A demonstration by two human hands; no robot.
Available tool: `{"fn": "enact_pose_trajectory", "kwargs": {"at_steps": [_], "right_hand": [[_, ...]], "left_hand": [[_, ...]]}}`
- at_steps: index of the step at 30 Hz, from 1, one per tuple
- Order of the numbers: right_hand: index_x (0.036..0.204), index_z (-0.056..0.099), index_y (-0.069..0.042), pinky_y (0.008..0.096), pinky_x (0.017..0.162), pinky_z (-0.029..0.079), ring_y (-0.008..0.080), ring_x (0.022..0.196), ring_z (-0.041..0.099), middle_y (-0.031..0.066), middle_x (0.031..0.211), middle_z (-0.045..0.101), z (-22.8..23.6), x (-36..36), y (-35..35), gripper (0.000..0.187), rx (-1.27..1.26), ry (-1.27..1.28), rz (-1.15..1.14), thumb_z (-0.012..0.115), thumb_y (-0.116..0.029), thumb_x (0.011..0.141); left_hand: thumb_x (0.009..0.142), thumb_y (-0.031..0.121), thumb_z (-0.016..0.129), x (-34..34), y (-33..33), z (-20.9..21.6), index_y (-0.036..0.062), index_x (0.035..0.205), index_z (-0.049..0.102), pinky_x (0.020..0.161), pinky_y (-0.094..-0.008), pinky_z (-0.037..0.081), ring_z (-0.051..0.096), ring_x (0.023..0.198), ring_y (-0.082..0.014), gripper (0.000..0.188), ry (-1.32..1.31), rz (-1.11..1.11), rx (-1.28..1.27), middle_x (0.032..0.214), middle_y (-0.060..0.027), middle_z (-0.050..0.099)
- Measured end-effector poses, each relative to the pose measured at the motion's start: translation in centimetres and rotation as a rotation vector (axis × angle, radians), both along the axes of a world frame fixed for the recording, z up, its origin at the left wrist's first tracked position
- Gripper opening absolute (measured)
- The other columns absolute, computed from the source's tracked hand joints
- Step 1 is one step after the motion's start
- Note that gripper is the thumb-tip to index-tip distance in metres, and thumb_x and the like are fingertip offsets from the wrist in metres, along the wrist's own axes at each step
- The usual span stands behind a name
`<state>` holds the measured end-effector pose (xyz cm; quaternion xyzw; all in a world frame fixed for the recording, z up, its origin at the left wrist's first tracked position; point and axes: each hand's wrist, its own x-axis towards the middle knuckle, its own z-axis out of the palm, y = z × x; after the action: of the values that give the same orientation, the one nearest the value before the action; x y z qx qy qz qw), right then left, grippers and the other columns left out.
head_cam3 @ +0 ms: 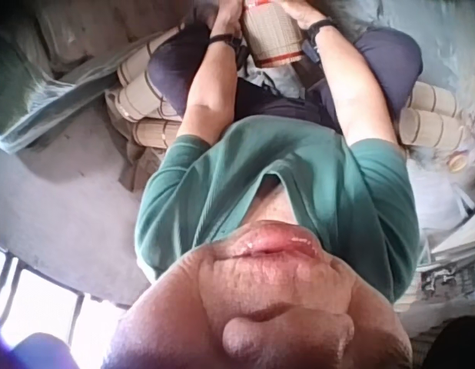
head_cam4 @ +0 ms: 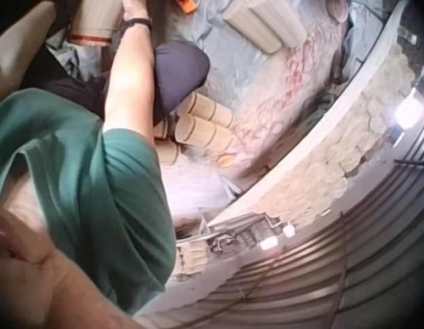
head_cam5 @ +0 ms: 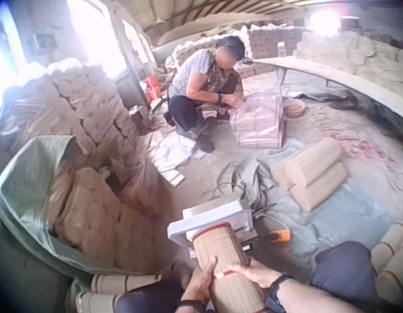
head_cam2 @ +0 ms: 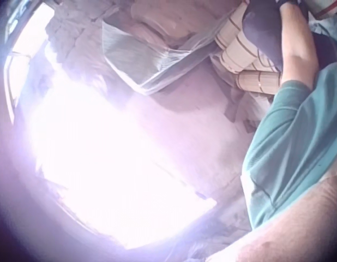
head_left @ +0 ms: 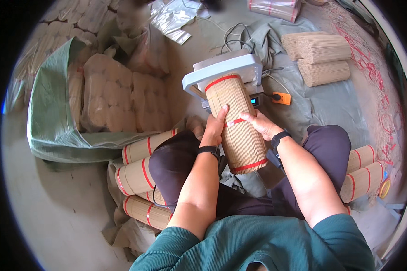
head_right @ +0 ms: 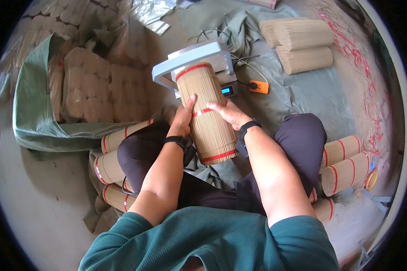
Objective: Bundling, weighing, and inspecting wooden sticks in a factory setting.
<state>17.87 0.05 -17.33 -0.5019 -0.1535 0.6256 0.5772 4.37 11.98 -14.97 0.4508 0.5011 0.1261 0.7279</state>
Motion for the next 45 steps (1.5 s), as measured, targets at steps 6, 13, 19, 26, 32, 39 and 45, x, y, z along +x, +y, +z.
{"fn": "enact_pose_trajectory", "kwargs": {"at_steps": [6, 13, 19, 26, 32, 39, 45], "right_hand": [[0.124, 0.051, -0.004, 0.0352, 0.087, 0.047, 0.0198, 0.102, 0.058, 0.011, 0.112, 0.061, 0.0, -0.2, 0.0, 0.067, 0.033, -0.005, -0.012, 0.073, -0.046, 0.076], [0.123, 0.052, -0.004, 0.035, 0.087, 0.047, 0.0195, 0.102, 0.058, 0.0095, 0.111, 0.061, -0.2, 0.2, 0.0, 0.067, 0.038, -0.011, -0.052, 0.075, -0.042, 0.074], [0.122, 0.053, -0.004, 0.0372, 0.088, 0.047, 0.0199, 0.101, 0.058, 0.0097, 0.111, 0.061, 0.0, -0.3, 0.6, 0.063, 0.02, -0.028, -0.039, 0.075, -0.039, 0.075], [0.125, 0.051, -0.004, 0.037, 0.091, 0.045, 0.0203, 0.107, 0.056, 0.01, 0.116, 0.06, -2.2, -0.7, 0.4, 0.067, 0.031, -0.022, 0.003, 0.075, -0.042, 0.075], [0.128, 0.048, -0.002, 0.0376, 0.092, 0.045, 0.0213, 0.107, 0.056, 0.0115, 0.117, 0.059, -0.1, -0.1, 0.2, 0.078, -0.042, -0.05, 0.044, 0.076, -0.049, 0.071], [0.132, 0.042, -0.004, 0.0382, 0.095, 0.044, 0.0208, 0.112, 0.053, 0.0111, 0.121, 0.056, -0.9, 0.2, 0.2, 0.073, -0.019, -0.08, 0.114, 0.071, -0.044, 0.078], [0.132, 0.041, -0.004, 0.0371, 0.097, 0.042, 0.0208, 0.114, 0.051, 0.0113, 0.123, 0.054, 1.0, 0.1, -2.5, 0.074, 0.005, -0.085, 0.12, 0.073, -0.042, 0.077]], "left_hand": [[0.085, 0.042, 0.065, -0.3, -0.2, -0.2, -0.0048, 0.132, 0.041, 0.092, -0.0373, 0.044, 0.057, 0.107, -0.0262, 0.07, -0.018, 0.021, -0.013, 0.122, -0.0171, 0.056], [0.085, 0.039, 0.065, 0.2, -0.2, -0.1, -0.0069, 0.132, 0.039, 0.094, -0.0374, 0.043, 0.055, 0.109, -0.0269, 0.071, 0.007, 0.022, 0.027, 0.123, -0.0174, 0.055], [0.087, 0.047, 0.059, -0.5, 0.0, -0.2, -0.0031, 0.135, 0.039, 0.096, -0.0393, 0.041, 0.053, 0.112, -0.0272, 0.072, 0.035, -0.034, 0.098, 0.126, -0.0172, 0.053], [0.083, 0.037, 0.067, -0.9, -0.3, -1.1, -0.0067, 0.127, 0.047, 0.089, -0.0391, 0.047, 0.06, 0.102, -0.0266, 0.065, -0.017, 0.052, 0.042, 0.117, -0.0176, 0.059], [0.081, 0.038, 0.071, -0.4, -0.5, 0.2, -0.0088, 0.129, 0.042, 0.091, -0.0407, 0.045, 0.057, 0.106, -0.0305, 0.073, 0.011, 0.119, 0.005, 0.119, -0.0201, 0.058], [0.082, 0.037, 0.07, -0.8, -0.6, -0.4, -0.0076, 0.131, 0.04, 0.092, -0.041, 0.045, 0.057, 0.107, -0.0301, 0.073, -0.076, 0.092, -0.03, 0.121, -0.0198, 0.056], [0.082, 0.036, 0.07, -1.6, -3.3, 0.5, -0.0067, 0.13, 0.04, 0.093, -0.0405, 0.045, 0.057, 0.107, -0.0283, 0.071, -0.142, 0.097, -0.054, 0.12, -0.0182, 0.057]]}}
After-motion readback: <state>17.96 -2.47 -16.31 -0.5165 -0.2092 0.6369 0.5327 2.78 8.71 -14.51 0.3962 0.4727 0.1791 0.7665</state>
